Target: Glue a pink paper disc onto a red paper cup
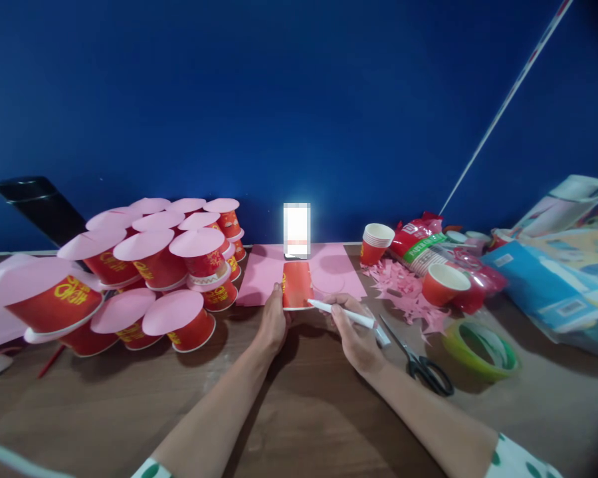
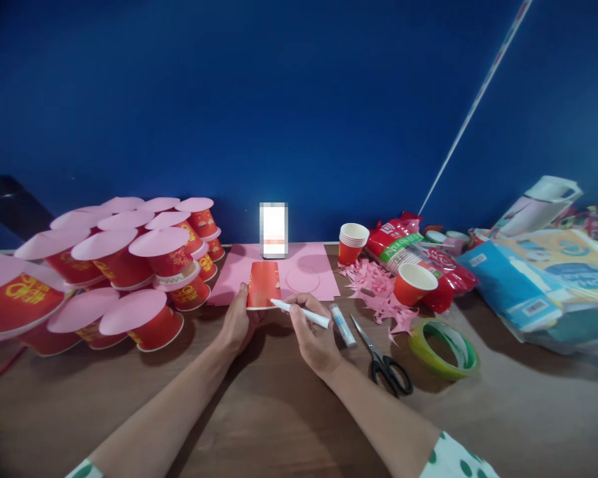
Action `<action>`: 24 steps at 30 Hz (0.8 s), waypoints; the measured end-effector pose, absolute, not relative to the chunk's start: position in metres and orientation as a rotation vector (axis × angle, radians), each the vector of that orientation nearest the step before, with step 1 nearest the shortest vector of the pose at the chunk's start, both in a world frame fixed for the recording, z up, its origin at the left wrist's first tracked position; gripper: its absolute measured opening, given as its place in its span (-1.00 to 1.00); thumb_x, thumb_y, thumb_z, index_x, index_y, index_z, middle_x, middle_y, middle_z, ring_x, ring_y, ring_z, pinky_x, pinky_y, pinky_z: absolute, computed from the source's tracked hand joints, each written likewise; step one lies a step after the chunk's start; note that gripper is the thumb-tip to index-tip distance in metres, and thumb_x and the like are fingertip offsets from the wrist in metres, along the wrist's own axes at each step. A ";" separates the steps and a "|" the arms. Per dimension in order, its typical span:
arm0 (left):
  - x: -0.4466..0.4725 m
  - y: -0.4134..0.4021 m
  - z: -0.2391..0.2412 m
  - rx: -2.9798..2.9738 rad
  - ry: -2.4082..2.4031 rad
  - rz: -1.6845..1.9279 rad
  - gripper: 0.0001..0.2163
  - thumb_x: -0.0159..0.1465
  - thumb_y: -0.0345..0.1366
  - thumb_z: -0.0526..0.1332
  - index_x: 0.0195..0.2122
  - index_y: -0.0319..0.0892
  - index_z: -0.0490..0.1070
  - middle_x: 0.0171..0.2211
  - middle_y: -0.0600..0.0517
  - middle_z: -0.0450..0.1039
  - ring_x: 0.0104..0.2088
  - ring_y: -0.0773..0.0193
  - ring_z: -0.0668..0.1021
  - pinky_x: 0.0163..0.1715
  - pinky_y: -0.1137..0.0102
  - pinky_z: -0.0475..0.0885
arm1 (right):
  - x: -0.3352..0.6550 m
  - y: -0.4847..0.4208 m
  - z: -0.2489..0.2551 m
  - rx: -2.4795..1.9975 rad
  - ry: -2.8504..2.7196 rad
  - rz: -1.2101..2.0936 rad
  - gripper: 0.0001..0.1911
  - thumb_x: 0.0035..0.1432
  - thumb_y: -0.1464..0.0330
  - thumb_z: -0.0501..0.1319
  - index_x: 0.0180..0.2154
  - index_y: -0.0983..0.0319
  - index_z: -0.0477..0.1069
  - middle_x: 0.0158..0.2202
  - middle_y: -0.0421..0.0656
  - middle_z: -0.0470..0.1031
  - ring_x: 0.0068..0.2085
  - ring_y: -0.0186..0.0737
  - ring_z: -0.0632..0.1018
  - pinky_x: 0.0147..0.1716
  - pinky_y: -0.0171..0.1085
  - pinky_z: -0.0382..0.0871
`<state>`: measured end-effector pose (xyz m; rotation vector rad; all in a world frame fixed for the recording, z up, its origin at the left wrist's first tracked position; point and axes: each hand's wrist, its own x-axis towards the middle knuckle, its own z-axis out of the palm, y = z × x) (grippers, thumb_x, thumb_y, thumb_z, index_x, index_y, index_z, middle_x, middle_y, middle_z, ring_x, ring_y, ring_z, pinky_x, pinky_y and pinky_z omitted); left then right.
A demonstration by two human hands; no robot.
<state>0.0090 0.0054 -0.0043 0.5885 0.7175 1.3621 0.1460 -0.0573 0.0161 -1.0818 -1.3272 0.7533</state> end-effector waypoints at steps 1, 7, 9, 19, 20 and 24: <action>0.009 0.005 -0.004 0.578 0.732 1.364 -0.65 0.17 -0.02 0.22 -0.26 -0.26 0.45 -0.33 -0.03 0.58 -0.23 0.17 0.59 -0.06 0.29 0.40 | 0.146 -0.057 0.016 -1.083 -1.344 0.764 -0.77 0.21 0.22 0.11 -0.33 0.23 0.42 -0.55 -0.24 0.38 -0.54 -0.35 0.33 -0.57 -0.37 0.20; 0.009 0.005 -0.002 0.566 0.744 1.361 -0.67 0.16 -0.04 0.24 -0.30 -0.25 0.46 -0.37 -0.02 0.58 -0.23 0.18 0.59 -0.07 0.31 0.40 | 0.147 -0.055 0.014 -1.117 -1.311 0.774 -0.74 0.22 0.20 0.10 -0.34 0.23 0.43 -0.50 -0.20 0.44 -0.52 -0.34 0.36 -0.54 -0.36 0.22; 0.009 0.005 -0.001 0.557 0.736 1.377 -0.68 0.17 -0.04 0.23 -0.32 -0.24 0.46 -0.38 0.00 0.58 -0.24 0.20 0.59 -0.07 0.32 0.40 | 0.147 -0.054 0.014 -1.105 -1.295 0.780 -0.75 0.21 0.20 0.11 -0.32 0.23 0.43 -0.49 -0.20 0.44 -0.51 -0.34 0.36 -0.54 -0.37 0.22; 0.010 0.005 -0.002 0.588 0.714 1.368 -0.65 0.16 -0.02 0.23 -0.31 -0.26 0.46 -0.46 0.01 0.56 -0.31 0.19 0.59 -0.14 0.32 0.42 | 0.145 -0.055 0.017 -1.077 -1.283 0.802 -0.75 0.20 0.19 0.13 -0.31 0.23 0.43 -0.49 -0.21 0.43 -0.51 -0.34 0.36 -0.54 -0.37 0.23; 0.010 0.004 -0.002 0.589 0.706 1.374 -0.66 0.16 -0.02 0.23 -0.31 -0.25 0.46 -0.46 0.01 0.55 -0.31 0.19 0.59 -0.14 0.32 0.42 | 0.145 -0.055 0.016 -1.074 -1.282 0.801 -0.75 0.19 0.18 0.14 -0.30 0.23 0.42 -0.49 -0.21 0.42 -0.51 -0.34 0.36 -0.54 -0.37 0.24; 0.009 0.004 -0.001 0.596 0.718 1.346 -0.65 0.17 -0.02 0.22 -0.29 -0.26 0.46 -0.39 -0.02 0.58 -0.23 0.16 0.59 -0.09 0.29 0.40 | 0.145 -0.056 0.015 -1.092 -1.336 0.822 -0.73 0.22 0.17 0.11 -0.33 0.22 0.43 -0.60 -0.27 0.31 -0.57 -0.36 0.28 -0.59 -0.37 0.17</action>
